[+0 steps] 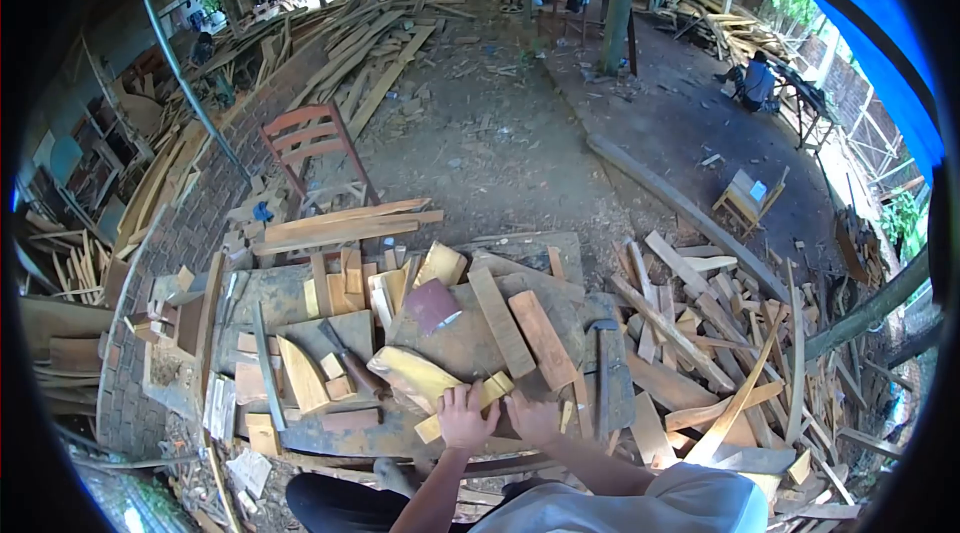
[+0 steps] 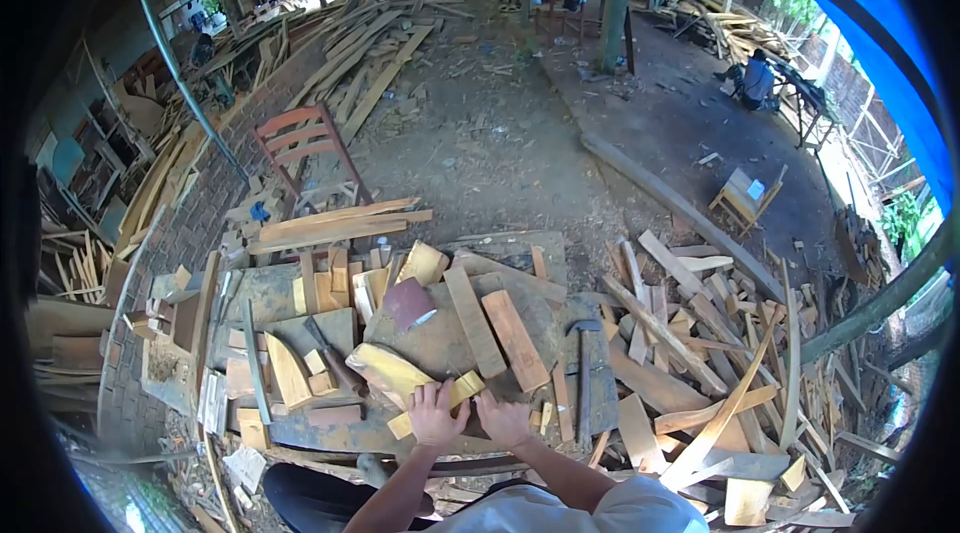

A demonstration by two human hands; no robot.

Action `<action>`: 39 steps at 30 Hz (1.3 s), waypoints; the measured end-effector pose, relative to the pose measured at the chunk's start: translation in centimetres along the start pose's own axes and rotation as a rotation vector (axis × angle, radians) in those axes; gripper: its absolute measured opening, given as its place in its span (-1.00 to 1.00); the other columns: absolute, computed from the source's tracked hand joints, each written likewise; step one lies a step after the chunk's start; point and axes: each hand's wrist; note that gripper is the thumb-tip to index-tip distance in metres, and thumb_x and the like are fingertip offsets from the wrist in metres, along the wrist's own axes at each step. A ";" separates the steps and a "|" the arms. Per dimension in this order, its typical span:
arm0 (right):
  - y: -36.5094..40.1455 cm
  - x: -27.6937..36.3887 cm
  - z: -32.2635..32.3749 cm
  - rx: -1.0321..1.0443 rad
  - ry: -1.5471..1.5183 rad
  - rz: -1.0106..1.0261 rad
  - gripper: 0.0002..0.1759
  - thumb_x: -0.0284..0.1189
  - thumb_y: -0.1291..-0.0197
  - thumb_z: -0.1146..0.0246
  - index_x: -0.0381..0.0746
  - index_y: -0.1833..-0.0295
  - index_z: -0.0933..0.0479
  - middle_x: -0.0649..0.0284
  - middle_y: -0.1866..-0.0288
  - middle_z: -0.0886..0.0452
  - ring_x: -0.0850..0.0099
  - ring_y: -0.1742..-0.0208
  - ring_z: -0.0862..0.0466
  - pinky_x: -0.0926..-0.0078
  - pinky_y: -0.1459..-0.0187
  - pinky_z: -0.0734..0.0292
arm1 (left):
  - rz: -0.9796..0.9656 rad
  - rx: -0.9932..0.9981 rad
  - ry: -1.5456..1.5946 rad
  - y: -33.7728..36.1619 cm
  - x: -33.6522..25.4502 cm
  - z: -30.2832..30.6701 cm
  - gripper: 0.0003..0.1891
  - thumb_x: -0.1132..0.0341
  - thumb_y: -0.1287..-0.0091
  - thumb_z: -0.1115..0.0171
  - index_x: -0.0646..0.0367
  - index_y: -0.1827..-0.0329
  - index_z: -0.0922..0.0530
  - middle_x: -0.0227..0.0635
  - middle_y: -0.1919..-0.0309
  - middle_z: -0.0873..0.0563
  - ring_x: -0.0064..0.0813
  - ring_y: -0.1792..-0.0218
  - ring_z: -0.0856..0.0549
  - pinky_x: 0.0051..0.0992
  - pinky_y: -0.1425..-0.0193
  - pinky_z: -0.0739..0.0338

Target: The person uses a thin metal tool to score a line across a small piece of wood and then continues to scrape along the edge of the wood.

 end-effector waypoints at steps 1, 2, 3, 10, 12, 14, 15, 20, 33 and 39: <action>0.0 0.0 0.0 -0.008 -0.068 -0.015 -0.72 -0.23 -0.37 -0.15 -0.15 0.37 -0.46 0.15 0.71 -0.55 0.17 0.71 -0.60 0.16 0.66 -0.48 | -0.006 0.002 -0.017 0.0 0.0 0.1 -0.50 0.05 -0.06 -0.38 0.13 -0.03 -0.64 -0.29 0.20 -0.56 -0.21 0.12 -0.55 -0.19 0.03 -0.42; 0.0 -0.1 0.2 -0.016 -0.129 -0.028 -0.71 -0.23 -0.38 -0.14 -0.16 0.38 -0.45 0.12 0.71 -0.53 0.13 0.69 -0.60 0.12 0.64 -0.47 | -0.010 -0.001 -0.028 -0.2 0.0 0.1 -0.50 0.05 -0.06 -0.38 0.12 -0.03 -0.64 -0.29 0.20 -0.56 -0.21 0.12 -0.55 -0.20 0.03 -0.42; -0.1 -0.2 0.5 -0.017 -0.110 -0.014 -0.72 -0.25 -0.37 -0.16 -0.16 0.38 -0.45 0.13 0.70 -0.54 0.14 0.68 -0.60 0.14 0.63 -0.48 | -0.022 0.014 -0.047 -0.1 0.1 0.1 -0.49 0.03 -0.06 -0.38 0.12 -0.04 -0.64 -0.29 0.19 -0.56 -0.22 0.12 -0.55 -0.21 0.04 -0.41; 0.0 -0.2 0.4 -0.052 -0.133 -0.040 -0.72 -0.26 -0.36 -0.16 -0.15 0.39 -0.44 0.15 0.69 -0.53 0.17 0.68 -0.60 0.16 0.63 -0.48 | -0.024 0.006 -0.031 -0.1 0.2 0.0 -0.48 0.05 -0.03 -0.39 0.13 -0.03 -0.63 -0.28 0.20 -0.55 -0.21 0.13 -0.54 -0.21 0.07 -0.43; 0.1 -0.3 0.5 -0.029 -0.134 -0.001 -0.74 -0.26 -0.37 -0.16 -0.14 0.38 -0.44 0.18 0.68 -0.53 0.19 0.68 -0.59 0.17 0.64 -0.47 | -0.035 -0.006 -0.019 0.0 0.3 -0.1 -0.49 0.05 -0.02 -0.39 0.12 -0.03 -0.64 -0.28 0.19 -0.54 -0.21 0.12 -0.54 -0.21 0.08 -0.44; 0.4 -0.5 0.2 -0.031 -0.121 0.006 -0.74 -0.27 -0.37 -0.15 -0.14 0.37 -0.43 0.19 0.66 -0.54 0.20 0.67 -0.60 0.19 0.63 -0.47 | -0.034 -0.010 -0.015 -0.1 0.2 0.0 -0.49 0.05 -0.03 -0.39 0.11 -0.03 -0.64 -0.28 0.19 -0.55 -0.21 0.13 -0.54 -0.20 0.08 -0.43; 0.2 -0.4 0.2 -0.034 -0.109 0.009 -0.75 -0.27 -0.37 -0.15 -0.14 0.37 -0.43 0.20 0.65 -0.55 0.21 0.67 -0.61 0.20 0.63 -0.47 | -0.045 -0.013 -0.013 -0.2 0.2 0.0 -0.49 0.05 -0.03 -0.39 0.11 -0.03 -0.64 -0.28 0.19 -0.55 -0.21 0.13 -0.54 -0.20 0.08 -0.43; 0.2 0.2 0.6 -0.013 -0.101 -0.027 -0.74 -0.25 -0.36 -0.17 -0.13 0.37 -0.45 0.20 0.64 -0.59 0.23 0.66 -0.62 0.26 0.63 -0.47 | -0.034 0.008 -0.051 -0.1 0.3 0.1 -0.47 0.02 -0.06 -0.38 0.09 -0.07 -0.64 -0.30 0.18 -0.57 -0.21 0.12 -0.55 -0.20 0.04 -0.43; 0.0 0.3 0.6 -0.093 -0.086 -0.053 -0.74 -0.27 -0.37 -0.15 -0.14 0.38 -0.42 0.18 0.62 -0.61 0.22 0.63 -0.64 0.25 0.63 -0.49 | -0.046 -0.003 -0.010 -0.2 0.3 -0.1 -0.53 0.03 -0.09 -0.37 0.08 -0.03 -0.65 -0.30 0.18 -0.57 -0.18 0.13 -0.55 -0.18 0.05 -0.43; 0.3 0.4 -0.1 -0.115 -0.012 -0.094 -0.75 -0.24 -0.37 -0.14 -0.14 0.33 -0.45 0.20 0.60 -0.63 0.24 0.64 -0.64 0.28 0.64 -0.48 | -0.126 -0.021 -0.029 -0.2 0.7 -0.5 -0.54 0.00 -0.09 -0.36 0.08 0.01 -0.65 -0.29 0.18 -0.56 -0.17 0.15 -0.54 -0.18 0.10 -0.41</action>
Point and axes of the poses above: each hand's wrist, its own y-axis away from the middle knuckle, its own z-axis out of the back of the hand, x = y × z
